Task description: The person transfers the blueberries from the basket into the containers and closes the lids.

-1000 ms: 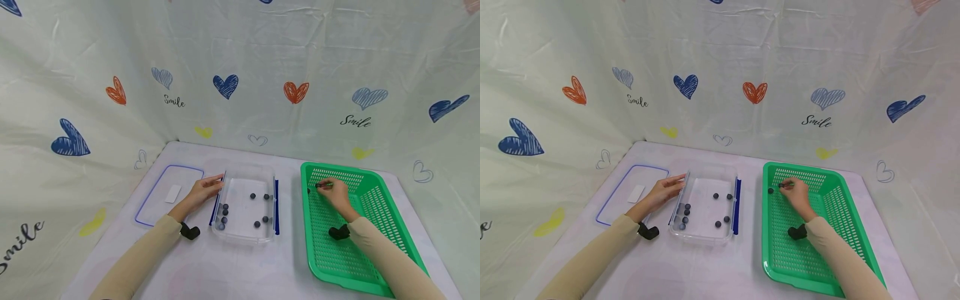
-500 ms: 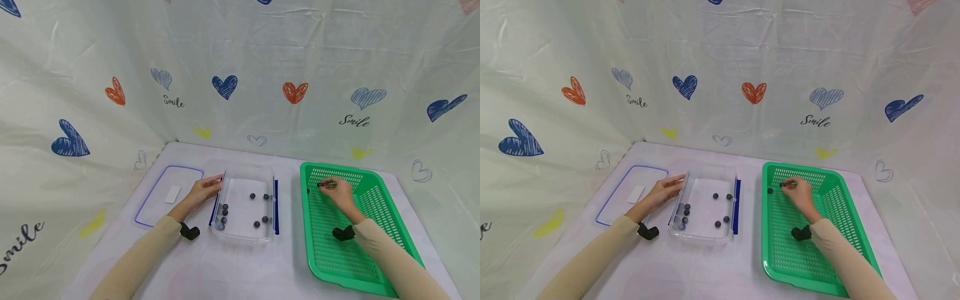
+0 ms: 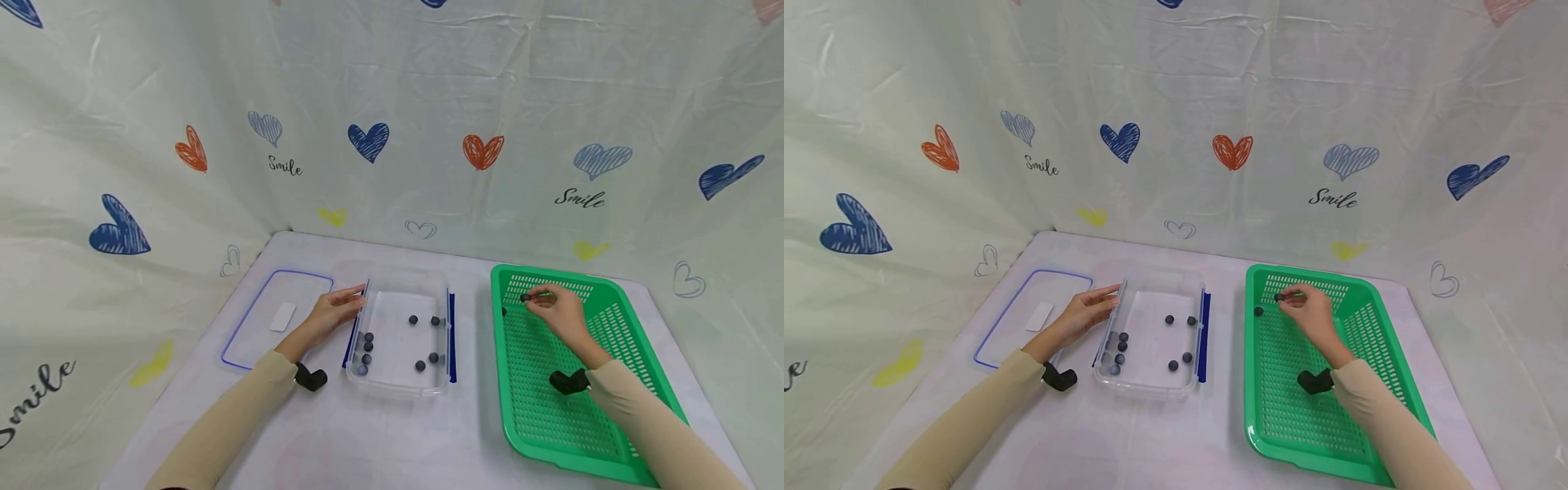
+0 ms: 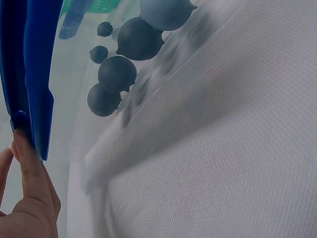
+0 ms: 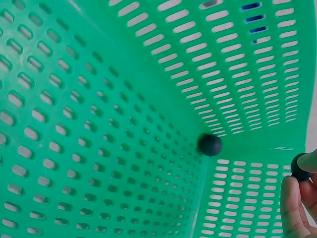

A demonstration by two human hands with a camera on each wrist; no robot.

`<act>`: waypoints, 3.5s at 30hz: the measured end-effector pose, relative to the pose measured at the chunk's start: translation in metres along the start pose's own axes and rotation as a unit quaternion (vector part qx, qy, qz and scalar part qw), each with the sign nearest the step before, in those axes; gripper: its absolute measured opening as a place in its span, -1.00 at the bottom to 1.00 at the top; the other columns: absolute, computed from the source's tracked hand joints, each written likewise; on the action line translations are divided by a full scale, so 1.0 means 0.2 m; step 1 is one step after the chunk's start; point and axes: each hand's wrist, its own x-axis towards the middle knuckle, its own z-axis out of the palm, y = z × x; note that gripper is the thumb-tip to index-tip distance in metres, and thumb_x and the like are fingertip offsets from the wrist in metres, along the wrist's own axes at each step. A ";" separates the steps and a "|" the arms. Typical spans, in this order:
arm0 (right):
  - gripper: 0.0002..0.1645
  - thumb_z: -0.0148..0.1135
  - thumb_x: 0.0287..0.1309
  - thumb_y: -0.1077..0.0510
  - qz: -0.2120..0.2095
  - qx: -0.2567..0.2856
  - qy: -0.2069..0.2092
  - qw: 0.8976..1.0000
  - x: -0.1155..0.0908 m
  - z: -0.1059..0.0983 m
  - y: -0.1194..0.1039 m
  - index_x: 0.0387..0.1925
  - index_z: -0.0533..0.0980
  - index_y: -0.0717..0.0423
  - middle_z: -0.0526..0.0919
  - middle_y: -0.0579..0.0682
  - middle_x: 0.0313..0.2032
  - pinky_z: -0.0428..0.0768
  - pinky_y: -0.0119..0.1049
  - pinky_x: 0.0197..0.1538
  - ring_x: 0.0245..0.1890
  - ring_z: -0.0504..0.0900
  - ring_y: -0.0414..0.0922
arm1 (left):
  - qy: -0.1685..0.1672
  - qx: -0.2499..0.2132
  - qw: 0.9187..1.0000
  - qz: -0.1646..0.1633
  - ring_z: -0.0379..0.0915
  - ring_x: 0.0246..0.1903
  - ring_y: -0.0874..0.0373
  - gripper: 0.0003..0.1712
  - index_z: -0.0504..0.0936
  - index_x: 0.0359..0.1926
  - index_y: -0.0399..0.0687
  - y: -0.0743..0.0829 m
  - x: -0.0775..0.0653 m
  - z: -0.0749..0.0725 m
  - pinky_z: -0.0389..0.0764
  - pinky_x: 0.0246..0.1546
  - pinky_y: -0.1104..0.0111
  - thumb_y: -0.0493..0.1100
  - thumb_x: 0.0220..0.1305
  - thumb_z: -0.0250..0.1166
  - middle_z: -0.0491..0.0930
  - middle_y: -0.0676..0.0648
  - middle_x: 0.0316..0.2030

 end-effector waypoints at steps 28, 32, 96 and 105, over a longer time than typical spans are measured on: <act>-0.73 0.31 0.06 0.20 -0.021 0.072 -0.039 0.996 0.00 -0.05 -0.24 -0.19 0.54 0.25 0.63 0.20 -0.25 0.60 -0.46 -0.32 -0.36 0.63 -0.32 | 0.002 -0.005 1.000 0.010 0.37 0.07 -0.08 -0.41 0.44 0.20 -0.07 0.01 -0.02 0.01 0.50 -0.02 0.38 -0.12 0.13 0.33 0.52 -0.09 -0.14; -0.72 0.32 0.04 0.22 -0.026 0.080 -0.045 0.995 0.00 -0.05 -0.28 -0.19 0.54 0.27 0.62 0.22 -0.23 0.60 -0.45 -0.32 -0.36 0.63 -0.30 | 0.005 -0.006 1.000 0.005 0.40 0.05 -0.03 -0.42 0.44 0.20 -0.06 0.01 -0.01 0.01 0.49 -0.01 0.37 -0.13 0.13 0.32 0.52 -0.09 -0.13; -0.76 0.30 -0.05 0.44 -0.125 0.155 -0.176 0.964 0.12 0.25 -0.79 -0.25 0.54 0.40 0.58 0.27 -0.27 0.61 -0.13 -0.19 -0.29 0.59 0.11 | -0.012 -0.004 1.000 0.000 0.45 -0.02 0.17 -0.38 0.41 0.23 -0.03 0.02 -0.01 0.00 0.47 0.01 0.38 -0.09 0.13 0.33 0.49 -0.12 -0.07; -0.78 0.35 -0.06 0.36 -0.141 0.157 -0.195 0.958 0.15 0.37 -0.69 -0.29 0.57 0.23 0.60 0.07 -0.30 0.62 -0.22 -0.22 -0.32 0.60 -0.08 | -0.006 -0.012 1.000 0.003 0.46 -0.03 0.15 -0.38 0.44 0.21 -0.01 0.01 0.00 0.00 0.48 0.01 0.37 -0.09 0.09 0.35 0.49 -0.14 -0.07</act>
